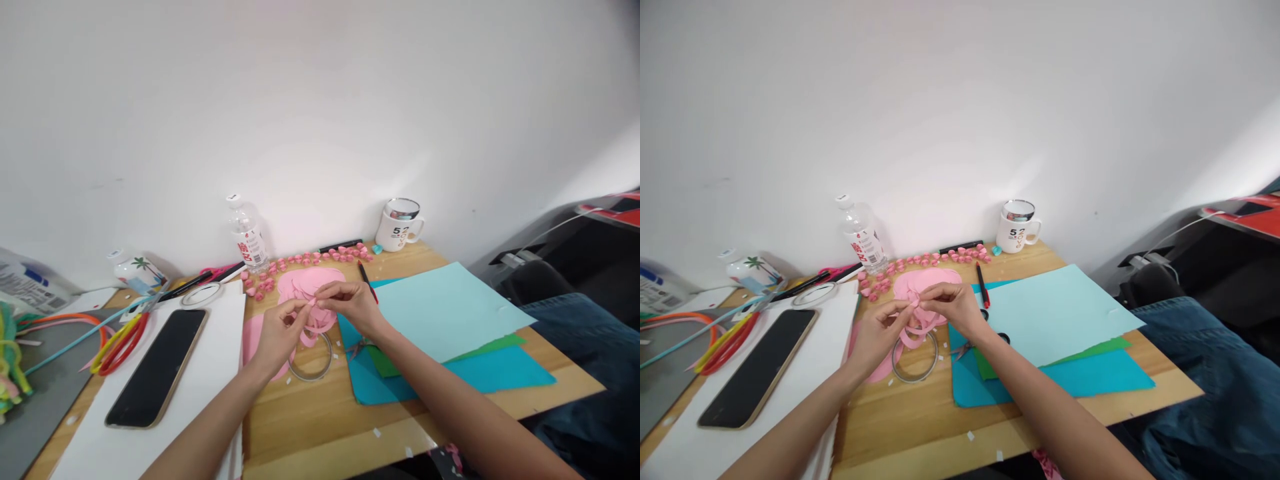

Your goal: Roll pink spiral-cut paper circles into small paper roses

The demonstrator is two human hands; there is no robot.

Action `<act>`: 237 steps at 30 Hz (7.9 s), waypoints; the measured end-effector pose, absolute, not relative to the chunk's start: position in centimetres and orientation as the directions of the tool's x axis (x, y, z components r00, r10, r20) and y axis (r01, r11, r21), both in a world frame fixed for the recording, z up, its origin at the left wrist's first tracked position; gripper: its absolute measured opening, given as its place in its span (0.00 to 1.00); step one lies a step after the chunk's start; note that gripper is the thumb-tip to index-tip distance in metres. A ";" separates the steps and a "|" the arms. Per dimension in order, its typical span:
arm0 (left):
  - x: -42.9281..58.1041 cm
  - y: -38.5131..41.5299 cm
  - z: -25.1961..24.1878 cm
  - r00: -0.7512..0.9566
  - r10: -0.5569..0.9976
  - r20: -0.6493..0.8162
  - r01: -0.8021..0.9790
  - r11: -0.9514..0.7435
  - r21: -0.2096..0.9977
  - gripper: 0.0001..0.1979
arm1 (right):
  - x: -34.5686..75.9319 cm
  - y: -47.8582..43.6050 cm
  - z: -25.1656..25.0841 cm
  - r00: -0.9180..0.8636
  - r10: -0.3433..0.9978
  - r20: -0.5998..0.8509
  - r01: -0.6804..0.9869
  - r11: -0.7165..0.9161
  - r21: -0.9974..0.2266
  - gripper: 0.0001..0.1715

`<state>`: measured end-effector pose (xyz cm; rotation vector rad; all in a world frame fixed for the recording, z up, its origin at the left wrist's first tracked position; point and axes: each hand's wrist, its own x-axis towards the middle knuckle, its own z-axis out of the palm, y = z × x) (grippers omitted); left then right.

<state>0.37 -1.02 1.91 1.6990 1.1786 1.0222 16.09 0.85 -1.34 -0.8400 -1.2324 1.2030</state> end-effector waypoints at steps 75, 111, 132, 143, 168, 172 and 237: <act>0.1 -0.9 1.8 0.143 0.977 0.156 0.185 -0.181 0.966 0.09 | 16.8 1.4 -0.9 -0.046 0.994 0.099 -0.322 0.079 -0.943 0.11; -0.1 -0.8 2.2 0.110 0.986 0.129 0.221 -0.151 0.964 0.10 | 17.1 1.9 -1.7 -0.107 0.991 0.077 -0.365 0.033 -0.930 0.10; 0.1 -0.8 2.2 0.140 0.979 0.148 0.195 -0.174 0.965 0.12 | 17.0 1.8 -1.6 -0.046 0.996 0.072 -0.372 0.050 -0.927 0.10; 0.0 -0.6 2.1 0.131 0.978 0.161 0.207 -0.185 0.961 0.12 | 17.2 1.7 -1.6 -0.099 0.993 0.063 -0.400 0.018 -0.916 0.10; 0.0 -0.4 1.6 0.129 0.971 0.201 0.274 -0.229 0.934 0.11 | 17.4 2.1 -2.4 -0.120 0.987 0.106 -0.391 0.051 -0.919 0.12; 0.0 -0.4 1.6 0.132 0.973 0.190 0.263 -0.220 0.939 0.11 | 17.4 2.0 -2.0 -0.121 0.987 0.105 -0.398 0.049 -0.916 0.11; -0.1 -0.3 1.8 0.143 0.977 0.158 0.237 -0.189 0.953 0.11 | 17.1 2.0 -1.7 -0.025 0.998 0.064 -0.384 0.049 -0.922 0.10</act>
